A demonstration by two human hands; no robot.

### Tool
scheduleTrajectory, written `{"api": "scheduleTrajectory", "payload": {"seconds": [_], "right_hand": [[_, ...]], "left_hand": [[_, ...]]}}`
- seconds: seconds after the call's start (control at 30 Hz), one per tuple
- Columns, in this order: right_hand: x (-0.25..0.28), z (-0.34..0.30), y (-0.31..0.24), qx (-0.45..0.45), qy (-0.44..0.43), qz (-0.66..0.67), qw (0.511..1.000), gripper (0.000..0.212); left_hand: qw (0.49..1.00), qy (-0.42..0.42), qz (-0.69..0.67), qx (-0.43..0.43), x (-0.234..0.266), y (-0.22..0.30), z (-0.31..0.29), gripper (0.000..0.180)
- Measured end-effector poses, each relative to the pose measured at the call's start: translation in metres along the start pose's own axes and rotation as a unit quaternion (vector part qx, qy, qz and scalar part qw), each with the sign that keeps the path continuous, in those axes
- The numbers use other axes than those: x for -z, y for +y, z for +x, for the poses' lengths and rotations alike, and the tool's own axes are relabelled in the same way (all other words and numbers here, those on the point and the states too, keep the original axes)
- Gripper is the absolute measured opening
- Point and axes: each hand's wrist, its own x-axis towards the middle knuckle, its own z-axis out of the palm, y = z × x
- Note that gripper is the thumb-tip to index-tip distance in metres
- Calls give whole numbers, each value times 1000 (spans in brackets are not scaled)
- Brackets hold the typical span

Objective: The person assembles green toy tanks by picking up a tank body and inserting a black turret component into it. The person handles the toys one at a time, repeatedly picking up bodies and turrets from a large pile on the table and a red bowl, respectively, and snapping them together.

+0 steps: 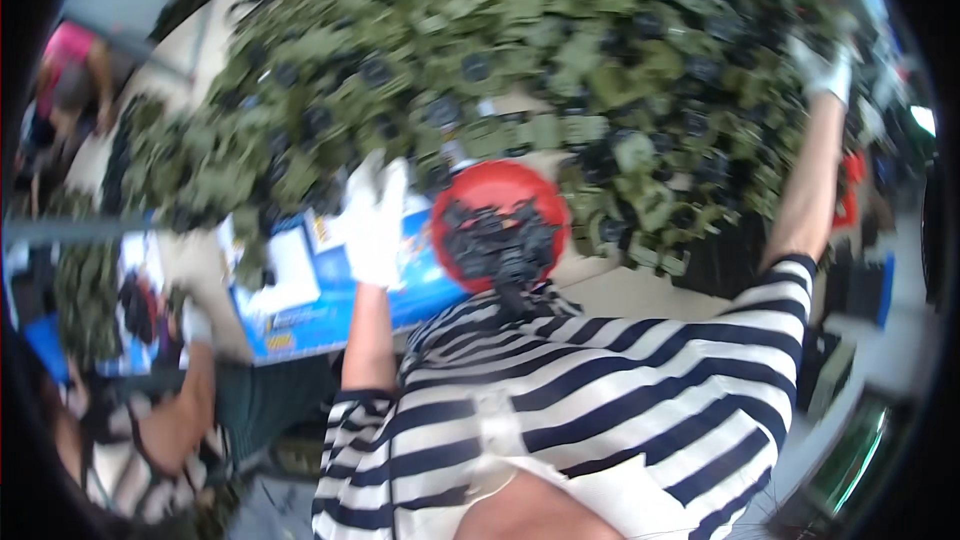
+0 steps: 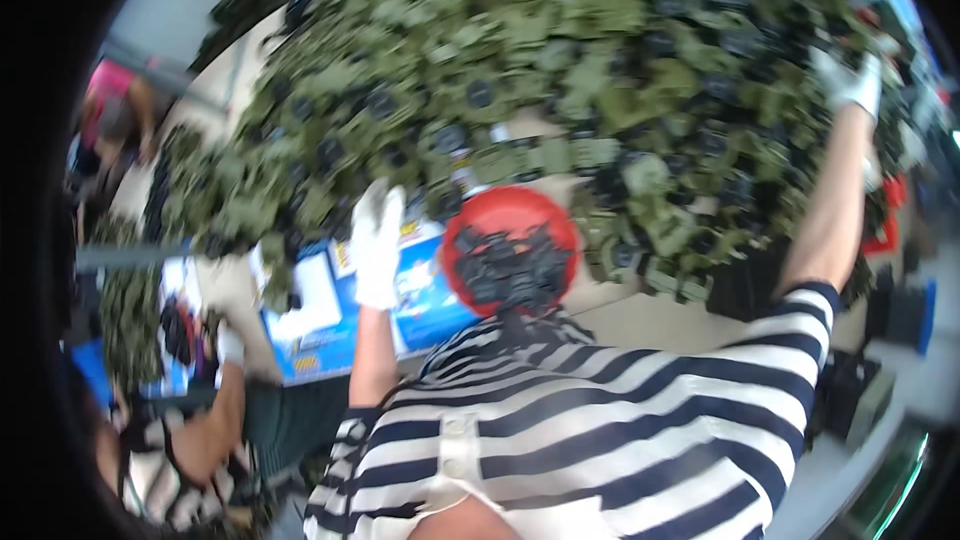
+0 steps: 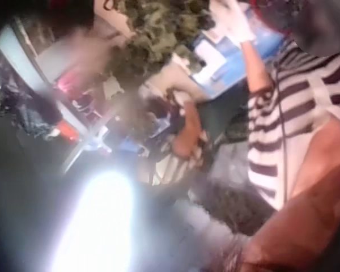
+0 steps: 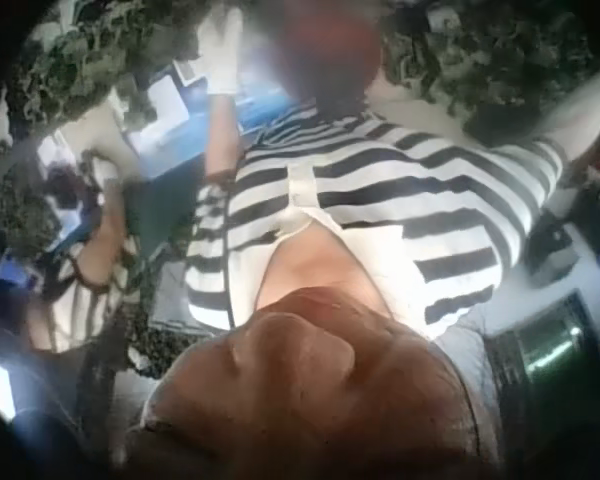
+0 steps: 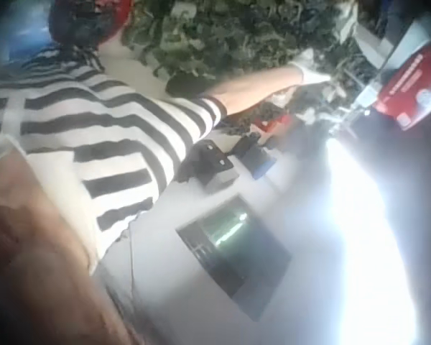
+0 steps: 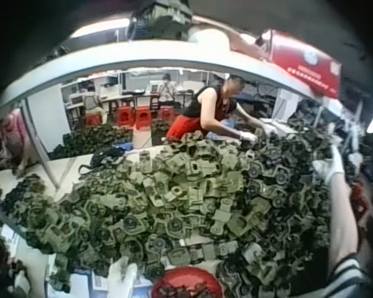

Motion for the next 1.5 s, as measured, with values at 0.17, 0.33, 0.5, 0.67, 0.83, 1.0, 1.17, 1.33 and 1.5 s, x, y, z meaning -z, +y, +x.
{"api": "scheduleTrajectory", "payload": {"seconds": [0.17, 0.33, 0.5, 0.67, 0.83, 1.0, 1.17, 1.33, 1.5], "right_hand": [[-40, -181, 158, 6, -204, -271, 941, 42], [18, -337, 317, -78, -474, -514, 710, 36], [44, -401, 401, 17, -519, -641, 565, 44], [58, -392, 368, 66, -447, -631, 630, 33], [23, -379, 334, -169, -367, -416, 815, 39], [-25, -390, 333, -354, -542, -255, 719, 68], [8, -410, 359, -519, -351, -173, 760, 61], [31, -475, 358, -442, -209, -137, 861, 61], [19, -481, 345, -284, -520, -398, 700, 69]], "left_hand": [[893, 247, 364, -101, 45, -36, 21, 68], [859, 89, 421, -277, 29, 14, 102, 84], [836, -201, 506, -72, 27, 32, 178, 83], [920, -194, 332, -78, 45, 45, 166, 57], [916, -345, -147, 141, 72, 41, 85, 49], [788, -483, -204, 324, 47, 30, -3, 59], [782, -367, -382, 328, 60, -34, -37, 74], [785, -181, -565, 181, 33, -40, -73, 82], [841, 128, -472, 231, 20, -29, -101, 56]]}}
